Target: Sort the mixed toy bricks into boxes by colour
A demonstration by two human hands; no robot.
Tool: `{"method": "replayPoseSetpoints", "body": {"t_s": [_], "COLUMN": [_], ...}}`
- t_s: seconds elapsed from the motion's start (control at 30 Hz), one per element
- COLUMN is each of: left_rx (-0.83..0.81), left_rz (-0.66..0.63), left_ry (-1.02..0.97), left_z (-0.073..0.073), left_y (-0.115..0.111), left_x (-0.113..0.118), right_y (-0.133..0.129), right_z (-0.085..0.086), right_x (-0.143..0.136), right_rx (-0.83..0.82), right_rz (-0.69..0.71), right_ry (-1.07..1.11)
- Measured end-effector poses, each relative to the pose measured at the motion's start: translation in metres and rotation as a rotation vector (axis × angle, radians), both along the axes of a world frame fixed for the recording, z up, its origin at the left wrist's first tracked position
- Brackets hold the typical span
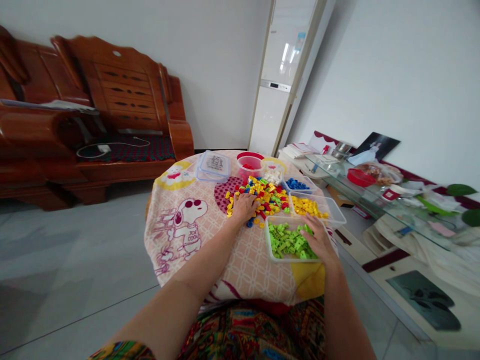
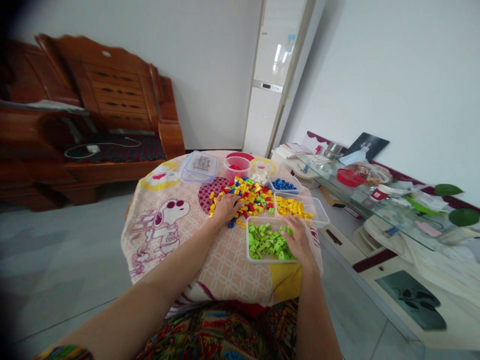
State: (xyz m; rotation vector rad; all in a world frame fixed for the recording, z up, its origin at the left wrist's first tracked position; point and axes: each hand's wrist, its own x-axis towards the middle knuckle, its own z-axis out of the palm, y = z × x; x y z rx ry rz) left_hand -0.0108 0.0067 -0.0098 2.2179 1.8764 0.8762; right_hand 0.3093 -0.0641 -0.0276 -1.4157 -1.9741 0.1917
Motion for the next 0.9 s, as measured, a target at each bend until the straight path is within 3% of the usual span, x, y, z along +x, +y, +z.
{"method": "replayPoseSetpoints", "body": {"t_s": [0.37, 0.6, 0.9], "left_rx": [0.021, -0.047, -0.176], "left_rz": [0.087, 0.198, 0.363], "left_ry": [-0.010, -0.039, -0.144], "left_z": [0.000, 0.012, 0.017], "left_y": [-0.004, -0.002, 0.001], "left_x": [-0.009, -0.027, -0.045], "right_y": [-0.001, -0.002, 0.000], "right_z": [0.001, 0.002, -0.002], "right_x": [-0.001, -0.002, 0.001], "right_rx": [-0.007, -0.017, 0.001], "right_rz": [0.001, -0.010, 0.002], "right_ry": [0.005, 0.006, -0.002]}}
